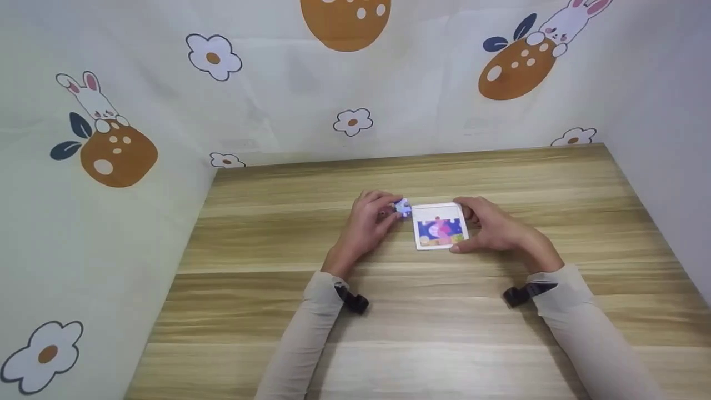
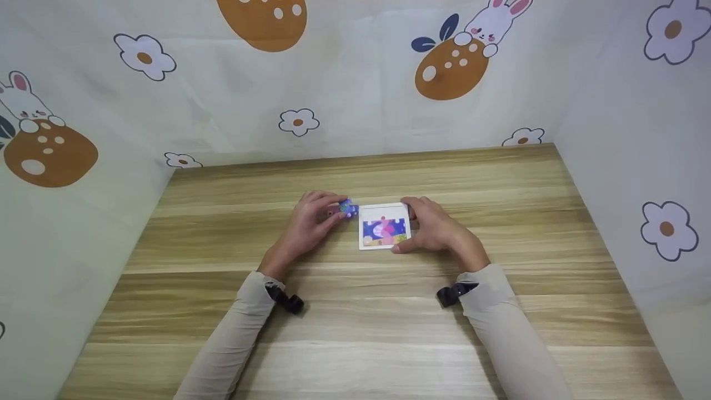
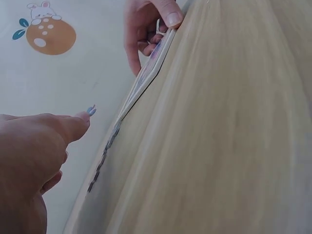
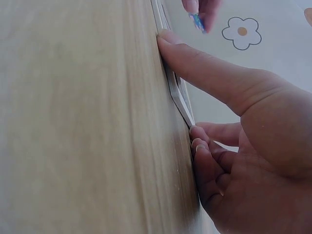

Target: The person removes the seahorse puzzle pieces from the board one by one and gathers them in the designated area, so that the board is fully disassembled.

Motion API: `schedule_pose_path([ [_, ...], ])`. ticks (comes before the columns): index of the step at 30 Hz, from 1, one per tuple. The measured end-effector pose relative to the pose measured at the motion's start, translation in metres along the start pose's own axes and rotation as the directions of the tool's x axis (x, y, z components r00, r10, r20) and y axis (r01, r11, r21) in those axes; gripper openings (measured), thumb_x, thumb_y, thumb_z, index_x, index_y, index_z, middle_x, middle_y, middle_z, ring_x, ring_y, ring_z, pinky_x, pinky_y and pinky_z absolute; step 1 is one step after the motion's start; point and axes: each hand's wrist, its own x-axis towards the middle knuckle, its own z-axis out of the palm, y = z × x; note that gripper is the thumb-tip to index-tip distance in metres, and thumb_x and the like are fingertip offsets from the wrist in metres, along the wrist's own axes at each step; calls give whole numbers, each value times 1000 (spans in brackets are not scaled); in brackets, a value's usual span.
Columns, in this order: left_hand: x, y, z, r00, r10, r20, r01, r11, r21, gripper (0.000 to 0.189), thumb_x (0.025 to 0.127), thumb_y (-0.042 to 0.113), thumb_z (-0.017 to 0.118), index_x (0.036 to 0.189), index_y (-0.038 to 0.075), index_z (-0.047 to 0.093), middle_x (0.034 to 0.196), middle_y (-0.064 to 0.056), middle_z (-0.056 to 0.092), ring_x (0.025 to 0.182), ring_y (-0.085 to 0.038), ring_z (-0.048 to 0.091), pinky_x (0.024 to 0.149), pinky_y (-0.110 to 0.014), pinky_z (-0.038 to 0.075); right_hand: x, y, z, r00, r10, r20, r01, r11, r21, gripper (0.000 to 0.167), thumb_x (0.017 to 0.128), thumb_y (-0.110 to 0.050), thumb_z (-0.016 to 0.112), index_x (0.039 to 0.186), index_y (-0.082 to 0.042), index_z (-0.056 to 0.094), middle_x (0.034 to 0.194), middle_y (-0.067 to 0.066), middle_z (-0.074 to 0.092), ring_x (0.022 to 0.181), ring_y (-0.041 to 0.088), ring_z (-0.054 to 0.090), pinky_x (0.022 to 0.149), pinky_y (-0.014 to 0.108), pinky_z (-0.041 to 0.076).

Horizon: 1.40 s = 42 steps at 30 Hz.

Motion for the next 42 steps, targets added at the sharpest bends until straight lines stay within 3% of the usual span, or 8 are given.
schedule_pose_path([
  [7,-11,-20,-16,997,-78,-10,78,997,-2,37,98,22,82,133,13,76,128,-5,76,125,-24,64,115,-43,48,-2,0,0,999,38,-1,-38,999,-21,88,75,-25,102,145,2,55,113,14,64,103,25,59,93,32,47],
  [12,-14,-30,-25,990,-141,-6,141,990,-13,37,98,20,81,134,13,76,131,-5,75,126,-25,63,115,-44,48,-1,2,0,1000,29,1,-29,999,-25,86,75,-25,102,143,2,56,112,15,64,102,26,59,92,33,48],
  [17,-17,-38,-29,983,-182,10,182,983,-20,37,99,19,81,135,11,75,131,-7,75,126,-26,62,115,-45,47,-4,1,0,998,59,-5,-59,997,-48,96,78,-32,100,151,4,49,117,14,59,107,25,53,94,35,44],
  [23,-18,-42,-28,983,-181,15,181,983,-5,36,99,19,81,133,10,76,129,-9,76,126,-29,63,115,-48,47,-7,-1,-2,997,71,-11,-72,996,-51,95,87,-29,93,158,8,42,120,15,57,107,26,52,95,35,43],
  [28,-18,-44,-29,986,-165,19,164,986,23,34,99,19,80,131,8,77,129,-12,77,126,-32,65,115,-50,47,-6,-2,-3,998,54,-9,-54,998,-42,95,88,-29,93,158,9,42,118,15,60,105,25,55,95,34,45],
  [37,-21,-50,-38,971,-221,87,221,975,2,35,102,20,77,136,12,75,135,-9,73,132,-29,61,119,-48,45,-5,-2,-2,998,56,-14,-56,998,-39,89,88,-27,93,155,7,45,116,14,60,103,25,54,92,33,44],
  [42,-22,-52,-40,973,-200,116,202,979,-3,32,104,21,75,135,14,75,135,-8,72,132,-28,61,118,-48,46,-5,-1,-1,999,40,-28,-41,999,-35,83,88,-24,92,152,7,49,113,15,62,100,25,56,90,31,45],
])
